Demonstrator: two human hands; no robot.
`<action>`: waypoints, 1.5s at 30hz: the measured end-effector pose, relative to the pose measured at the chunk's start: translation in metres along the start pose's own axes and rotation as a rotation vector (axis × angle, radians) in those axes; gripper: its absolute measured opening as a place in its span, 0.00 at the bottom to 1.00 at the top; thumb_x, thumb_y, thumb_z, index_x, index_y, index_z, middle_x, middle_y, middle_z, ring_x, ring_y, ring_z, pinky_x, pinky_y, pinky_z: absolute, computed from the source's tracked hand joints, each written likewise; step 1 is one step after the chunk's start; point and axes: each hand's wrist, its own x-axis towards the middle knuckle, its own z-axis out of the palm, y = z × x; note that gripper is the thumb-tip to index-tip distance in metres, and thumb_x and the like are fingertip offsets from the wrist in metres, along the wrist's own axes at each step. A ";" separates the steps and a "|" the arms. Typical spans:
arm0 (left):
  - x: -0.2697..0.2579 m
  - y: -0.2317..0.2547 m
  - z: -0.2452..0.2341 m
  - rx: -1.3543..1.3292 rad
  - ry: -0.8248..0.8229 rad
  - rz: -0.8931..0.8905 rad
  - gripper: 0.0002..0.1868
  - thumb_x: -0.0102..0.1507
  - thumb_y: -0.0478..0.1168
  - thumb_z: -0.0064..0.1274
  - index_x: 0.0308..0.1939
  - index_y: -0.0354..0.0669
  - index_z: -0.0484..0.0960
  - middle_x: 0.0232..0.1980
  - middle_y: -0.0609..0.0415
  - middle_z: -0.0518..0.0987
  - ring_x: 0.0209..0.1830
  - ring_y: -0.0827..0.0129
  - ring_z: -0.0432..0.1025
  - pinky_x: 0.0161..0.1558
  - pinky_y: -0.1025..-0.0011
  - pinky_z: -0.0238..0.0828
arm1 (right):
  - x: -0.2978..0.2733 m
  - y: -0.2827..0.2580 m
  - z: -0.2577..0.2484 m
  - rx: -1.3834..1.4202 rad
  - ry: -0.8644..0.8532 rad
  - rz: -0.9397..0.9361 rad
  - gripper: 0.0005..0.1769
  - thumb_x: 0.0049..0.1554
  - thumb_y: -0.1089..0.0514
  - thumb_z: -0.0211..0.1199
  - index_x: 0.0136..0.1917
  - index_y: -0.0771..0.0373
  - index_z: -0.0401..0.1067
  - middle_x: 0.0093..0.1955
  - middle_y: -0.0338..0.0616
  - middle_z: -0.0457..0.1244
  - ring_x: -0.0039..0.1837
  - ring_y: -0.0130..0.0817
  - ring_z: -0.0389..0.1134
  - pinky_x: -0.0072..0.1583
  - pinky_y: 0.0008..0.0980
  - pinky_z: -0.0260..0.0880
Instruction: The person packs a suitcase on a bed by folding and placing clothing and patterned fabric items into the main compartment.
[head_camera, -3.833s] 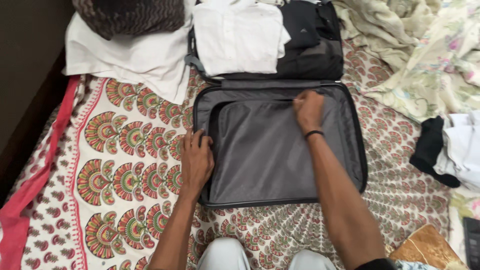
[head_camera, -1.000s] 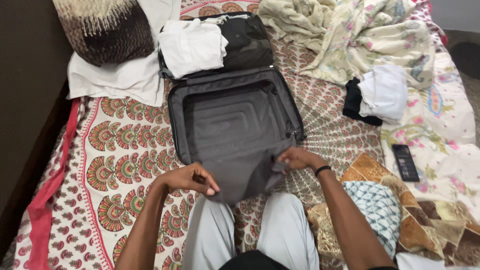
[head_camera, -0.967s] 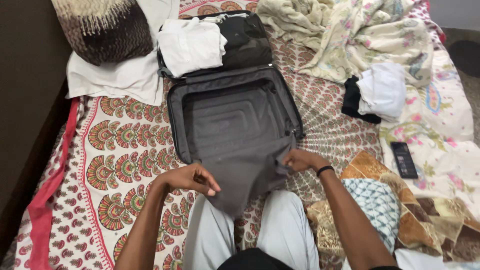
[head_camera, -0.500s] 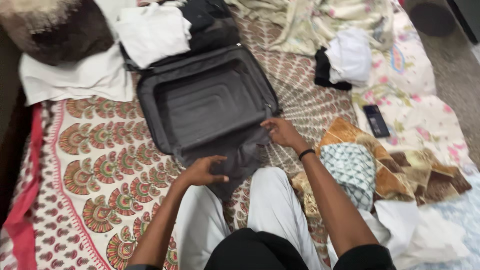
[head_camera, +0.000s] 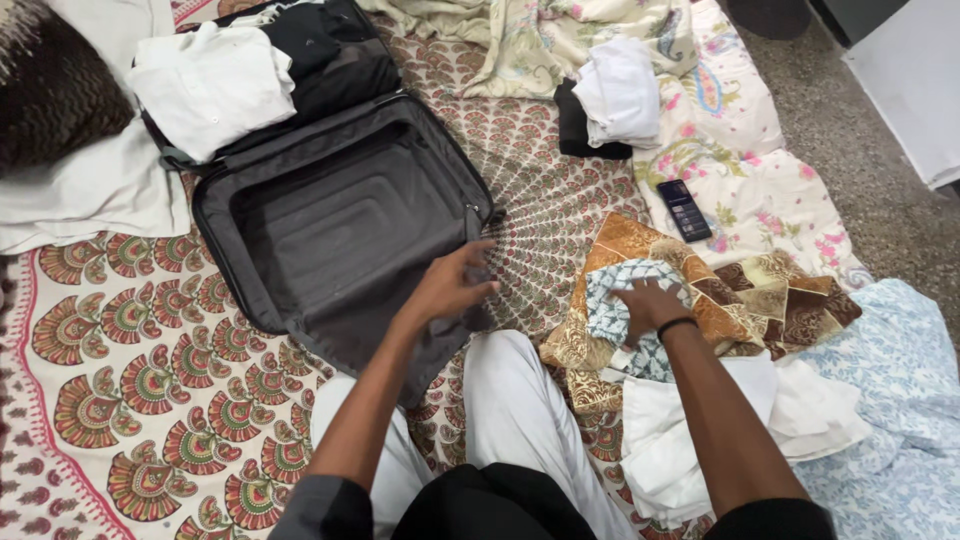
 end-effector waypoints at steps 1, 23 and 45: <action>0.002 0.007 0.006 0.001 -0.002 0.003 0.41 0.56 0.50 0.67 0.71 0.51 0.71 0.55 0.45 0.83 0.44 0.62 0.80 0.48 0.64 0.76 | 0.000 0.002 0.016 0.002 0.001 0.003 0.56 0.37 0.42 0.88 0.74 0.40 0.63 0.73 0.52 0.57 0.74 0.53 0.56 0.66 0.66 0.59; 0.024 0.208 -0.135 -0.346 0.451 0.278 0.34 0.53 0.44 0.73 0.60 0.36 0.80 0.52 0.49 0.86 0.51 0.66 0.79 0.54 0.68 0.75 | -0.110 -0.042 -0.324 2.024 0.658 -1.185 0.26 0.62 0.63 0.53 0.72 0.73 0.62 0.65 0.48 0.66 0.66 0.34 0.68 0.71 0.32 0.68; -0.026 0.213 -0.228 -0.259 0.774 0.154 0.40 0.65 0.64 0.54 0.71 0.38 0.69 0.65 0.45 0.68 0.64 0.53 0.68 0.60 0.52 0.71 | -0.134 -0.153 -0.417 1.986 0.491 -1.039 0.20 0.61 0.67 0.61 0.67 0.70 0.69 0.52 0.48 0.71 0.49 0.32 0.74 0.50 0.33 0.77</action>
